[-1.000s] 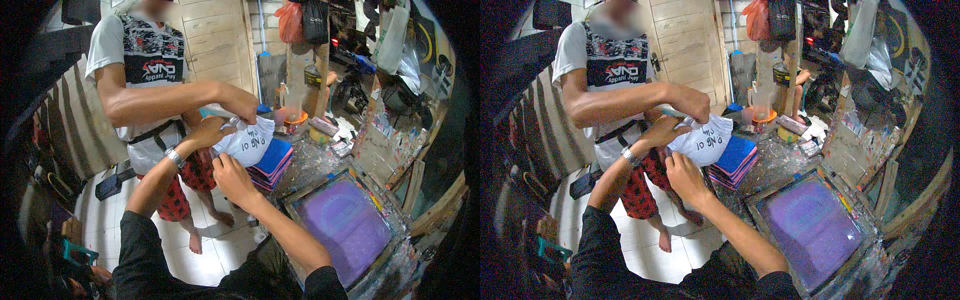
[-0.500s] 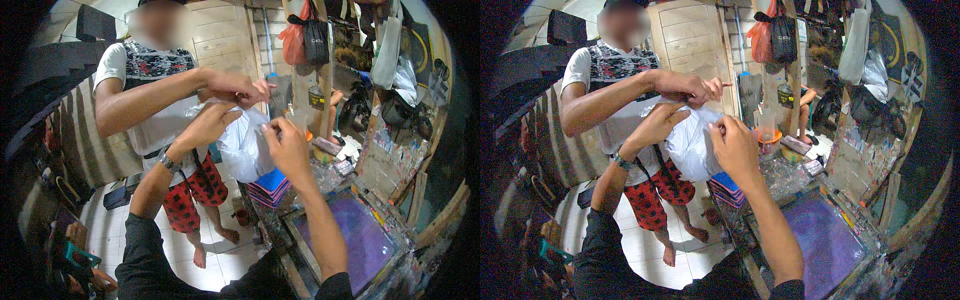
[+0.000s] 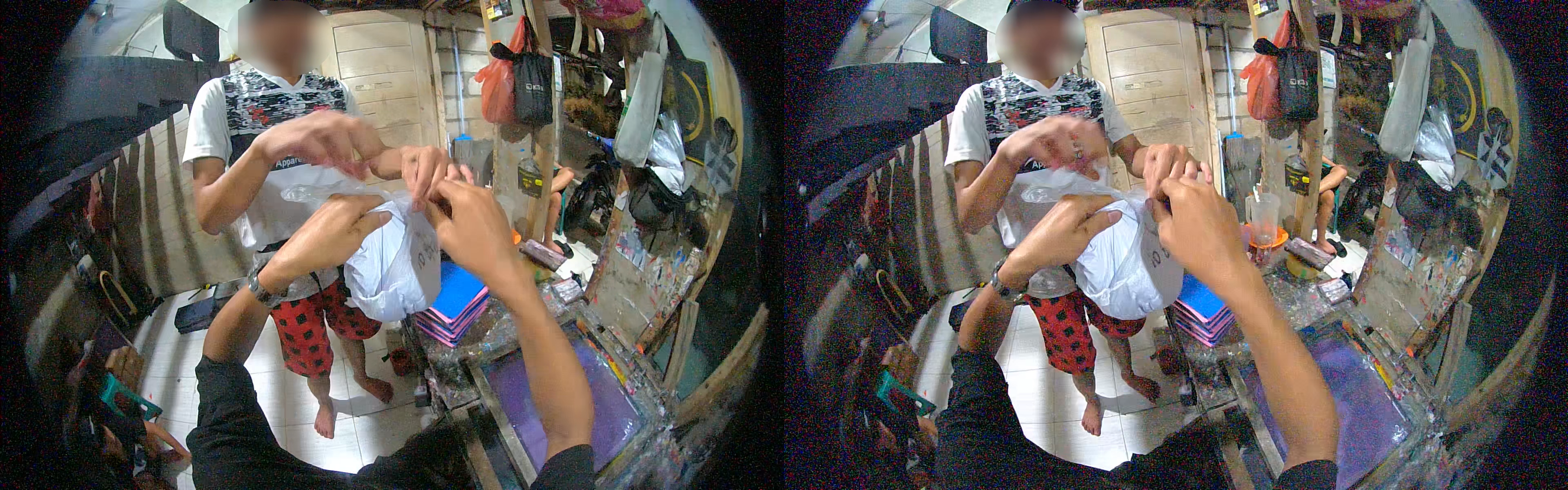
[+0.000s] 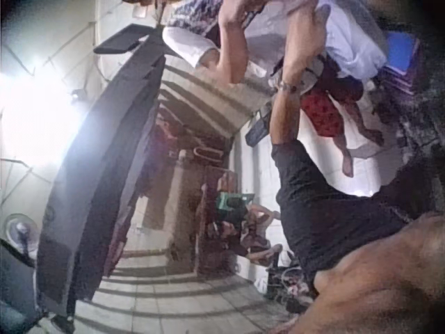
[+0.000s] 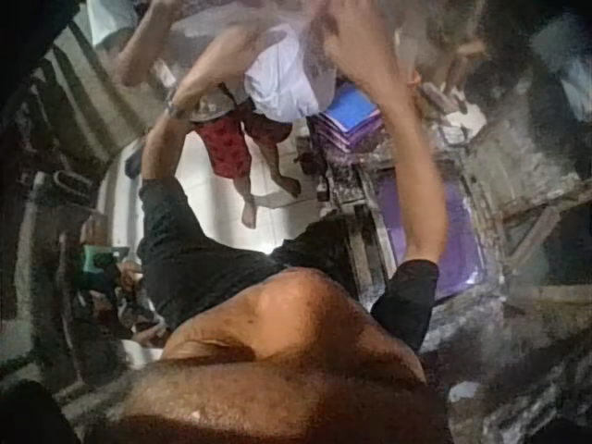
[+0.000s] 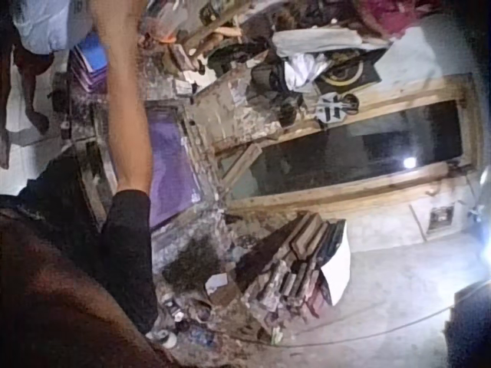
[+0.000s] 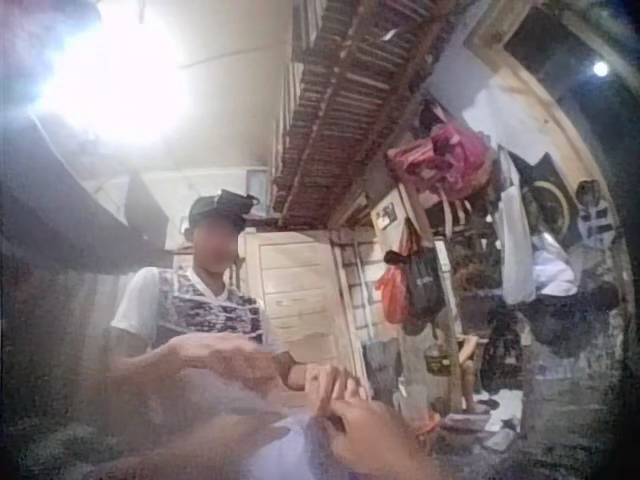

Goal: The person applies adhesive tape to the edges of a screen, packs fabric pieces into a plastic bag, and then uses a squeegee to spread white ink across a screen for printing.

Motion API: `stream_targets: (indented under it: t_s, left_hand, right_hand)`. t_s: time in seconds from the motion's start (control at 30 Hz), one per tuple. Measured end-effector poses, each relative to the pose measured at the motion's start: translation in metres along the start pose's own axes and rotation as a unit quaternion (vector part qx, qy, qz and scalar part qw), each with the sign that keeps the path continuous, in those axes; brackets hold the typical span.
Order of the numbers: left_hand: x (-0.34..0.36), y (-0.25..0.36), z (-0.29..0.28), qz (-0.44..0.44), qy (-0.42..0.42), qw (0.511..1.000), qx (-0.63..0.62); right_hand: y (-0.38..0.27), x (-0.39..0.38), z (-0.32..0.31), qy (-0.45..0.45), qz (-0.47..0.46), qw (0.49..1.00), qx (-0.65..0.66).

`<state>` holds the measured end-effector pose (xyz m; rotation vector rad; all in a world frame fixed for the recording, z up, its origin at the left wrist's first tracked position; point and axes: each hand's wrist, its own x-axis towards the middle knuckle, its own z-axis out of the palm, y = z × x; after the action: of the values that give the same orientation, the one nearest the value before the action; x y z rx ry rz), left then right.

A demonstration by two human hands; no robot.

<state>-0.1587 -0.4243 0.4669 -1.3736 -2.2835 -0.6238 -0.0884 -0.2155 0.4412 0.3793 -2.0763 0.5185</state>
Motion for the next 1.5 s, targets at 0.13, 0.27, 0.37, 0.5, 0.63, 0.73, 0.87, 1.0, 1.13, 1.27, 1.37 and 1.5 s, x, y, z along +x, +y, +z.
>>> stream_targets:
  t_s: [0.13,0.27,0.37,0.5,0.63,0.73,0.87,1.0,1.13,1.27,1.37,1.5]
  left_hand:
    - [-0.021,-0.007,0.007,0.001,0.052,0.998,0.037]
    - [-0.029,0.009,0.0,-0.008,0.02,1.0,-0.017]
    - [-0.041,0.011,-0.005,-0.02,0.033,0.999,-0.009]
    - [-0.052,0.007,-0.008,-0.021,0.069,0.997,-0.012]
    - [-0.062,0.0,-0.01,-0.081,0.085,0.993,0.006]
    - [-0.064,-0.01,0.001,-0.089,0.064,0.994,-0.002]
    - [-0.073,-0.032,0.017,-0.093,0.038,0.994,-0.052]
    - [-0.086,-0.057,0.034,-0.039,0.049,0.996,-0.06]
    - [-0.098,-0.065,0.031,-0.209,-0.003,0.959,-0.191]
    - [-0.111,-0.061,0.046,-0.259,0.096,0.905,-0.323]
    - [-0.118,-0.059,0.044,-0.277,0.074,0.892,-0.351]
    - [-0.132,-0.057,0.053,-0.304,0.112,0.891,-0.317]
  right_hand:
    - [-0.017,-0.011,0.012,0.025,-0.064,0.997,0.03]
    - [0.003,0.02,0.034,-0.034,-0.14,0.988,-0.048]
    - [-0.021,0.039,0.039,-0.196,-0.064,0.978,0.012]
    - [-0.02,0.04,0.066,-0.148,-0.134,0.973,-0.115]
    - [-0.011,0.021,0.074,-0.048,-0.172,0.97,-0.168]
    - [-0.012,0.017,0.076,-0.072,-0.154,0.979,-0.112]
    - [-0.034,-0.02,0.084,-0.09,-0.216,0.972,0.032]
    - [-0.039,-0.069,0.106,-0.141,-0.206,0.96,0.129]
    - [-0.024,-0.092,0.105,-0.137,-0.186,0.968,0.097]
    - [-0.011,-0.128,0.102,-0.147,-0.123,0.976,0.107]
    - [-0.028,-0.127,0.114,-0.154,0.158,0.956,0.191]
    - [-0.029,-0.129,0.121,-0.238,0.188,0.952,0.045]
